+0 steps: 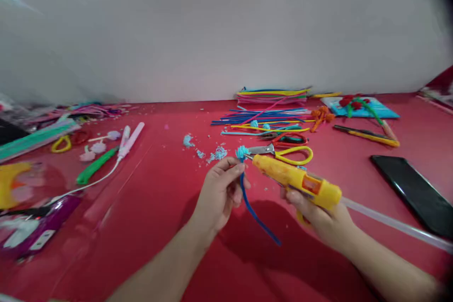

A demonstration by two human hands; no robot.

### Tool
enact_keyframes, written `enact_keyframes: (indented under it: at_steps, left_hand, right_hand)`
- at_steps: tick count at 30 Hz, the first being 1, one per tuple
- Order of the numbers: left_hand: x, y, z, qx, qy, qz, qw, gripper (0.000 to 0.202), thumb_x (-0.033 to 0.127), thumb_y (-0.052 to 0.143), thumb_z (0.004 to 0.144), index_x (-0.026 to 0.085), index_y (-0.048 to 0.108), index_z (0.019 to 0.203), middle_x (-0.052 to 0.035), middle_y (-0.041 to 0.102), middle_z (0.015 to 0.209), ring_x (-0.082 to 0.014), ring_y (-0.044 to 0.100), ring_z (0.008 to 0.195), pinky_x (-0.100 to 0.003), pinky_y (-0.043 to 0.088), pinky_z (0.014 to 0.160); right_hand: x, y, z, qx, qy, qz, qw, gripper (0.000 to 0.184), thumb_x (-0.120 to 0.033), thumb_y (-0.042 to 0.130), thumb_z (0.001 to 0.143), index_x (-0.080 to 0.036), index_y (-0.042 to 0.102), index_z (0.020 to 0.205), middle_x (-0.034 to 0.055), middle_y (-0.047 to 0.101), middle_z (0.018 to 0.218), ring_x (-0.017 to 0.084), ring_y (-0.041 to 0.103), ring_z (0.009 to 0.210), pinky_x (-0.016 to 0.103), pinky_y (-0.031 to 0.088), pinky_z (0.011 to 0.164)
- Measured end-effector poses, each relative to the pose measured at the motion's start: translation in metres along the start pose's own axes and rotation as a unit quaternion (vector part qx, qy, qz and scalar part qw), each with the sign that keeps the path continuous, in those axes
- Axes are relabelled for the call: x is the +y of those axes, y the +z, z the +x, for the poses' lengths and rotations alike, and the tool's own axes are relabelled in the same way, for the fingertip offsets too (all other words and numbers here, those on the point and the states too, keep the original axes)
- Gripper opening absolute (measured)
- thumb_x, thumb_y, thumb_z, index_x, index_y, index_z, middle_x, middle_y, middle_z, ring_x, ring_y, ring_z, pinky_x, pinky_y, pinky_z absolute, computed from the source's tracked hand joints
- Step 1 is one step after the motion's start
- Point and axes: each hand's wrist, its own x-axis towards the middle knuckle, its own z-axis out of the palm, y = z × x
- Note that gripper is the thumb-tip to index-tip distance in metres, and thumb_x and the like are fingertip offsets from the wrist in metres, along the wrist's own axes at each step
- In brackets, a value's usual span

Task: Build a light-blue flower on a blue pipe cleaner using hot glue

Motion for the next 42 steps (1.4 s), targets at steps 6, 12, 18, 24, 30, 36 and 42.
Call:
enact_keyframes:
  at_steps: [6, 12, 18, 24, 30, 36, 42]
  left_hand:
    - [0.001, -0.001, 0.001, -0.008, 0.009, 0.000, 1.000, 0.018, 0.026, 0.067, 0.078, 0.018, 0.052, 0.072, 0.0043, 0.064, 0.049, -0.0019, 0.041, 0.026, -0.009, 0.027, 0.027]
    - [0.000, -0.003, 0.001, -0.014, 0.015, 0.002, 1.000, 0.018, 0.026, 0.066, 0.080, 0.018, 0.052, 0.073, 0.0037, 0.065, 0.051, -0.0019, 0.042, 0.026, -0.009, 0.028, 0.027]
    - [0.001, -0.002, 0.001, -0.014, 0.014, -0.001, 1.000, 0.018, 0.025, 0.065, 0.081, 0.018, 0.051, 0.073, 0.0037, 0.064, 0.051, -0.0010, 0.040, 0.026, -0.008, 0.027, 0.028]
    - [0.002, -0.001, 0.000, -0.014, 0.014, 0.000, 1.000, 0.018, 0.026, 0.067, 0.079, 0.018, 0.052, 0.073, 0.0037, 0.064, 0.050, -0.0014, 0.041, 0.026, -0.008, 0.026, 0.027]
    - [0.001, -0.002, 0.001, -0.011, 0.010, -0.004, 1.000, 0.018, 0.026, 0.067, 0.079, 0.018, 0.052, 0.074, 0.0035, 0.065, 0.051, -0.0017, 0.041, 0.026, -0.009, 0.026, 0.027]
    - [0.003, -0.001, 0.000, -0.017, -0.002, -0.027, 1.000, 0.015, 0.024, 0.066, 0.079, 0.017, 0.053, 0.076, 0.0031, 0.065, 0.052, -0.0005, 0.041, 0.026, -0.007, 0.026, 0.028]
    - [0.004, 0.000, -0.001, -0.020, -0.008, -0.036, 0.999, 0.016, 0.025, 0.066, 0.079, 0.017, 0.053, 0.076, 0.0029, 0.065, 0.051, -0.0006, 0.040, 0.026, -0.008, 0.026, 0.028]
  right_hand:
    - [-0.007, -0.002, 0.005, -0.031, -0.071, -0.003, 0.997, 0.047, -0.067, 0.054, 0.079, -0.024, 0.070, 0.088, 0.0047, 0.064, 0.070, 0.020, 0.061, 0.064, 0.036, 0.055, 0.063]
    - [-0.013, -0.004, 0.008, -0.040, -0.123, -0.011, 0.992, 0.037, -0.058, 0.054, 0.084, -0.024, 0.070, 0.086, 0.0023, 0.063, 0.067, 0.017, 0.060, 0.060, 0.030, 0.054, 0.060]
    - [-0.007, -0.002, 0.005, -0.037, -0.098, -0.019, 0.994, 0.040, -0.059, 0.054, 0.083, -0.022, 0.068, 0.081, 0.0042, 0.064, 0.068, 0.019, 0.062, 0.062, 0.030, 0.053, 0.056]
    - [-0.011, -0.002, 0.004, -0.024, -0.092, -0.023, 0.995, 0.041, -0.060, 0.055, 0.082, -0.021, 0.067, 0.077, 0.0039, 0.063, 0.065, 0.018, 0.060, 0.059, 0.028, 0.052, 0.054]
    - [-0.018, -0.004, 0.008, -0.041, -0.121, -0.029, 0.991, 0.036, -0.052, 0.054, 0.085, -0.020, 0.066, 0.076, 0.0034, 0.063, 0.065, 0.017, 0.059, 0.058, 0.026, 0.051, 0.053]
    - [-0.023, -0.002, 0.010, -0.075, -0.155, -0.002, 0.985, 0.030, -0.045, 0.053, 0.088, -0.020, 0.062, 0.073, 0.0008, 0.059, 0.063, 0.014, 0.056, 0.056, 0.025, 0.048, 0.054]
    - [-0.022, -0.001, 0.011, -0.077, -0.168, 0.014, 0.983, 0.025, -0.041, 0.055, 0.088, -0.020, 0.060, 0.074, -0.0004, 0.056, 0.064, 0.013, 0.054, 0.056, 0.023, 0.046, 0.053]
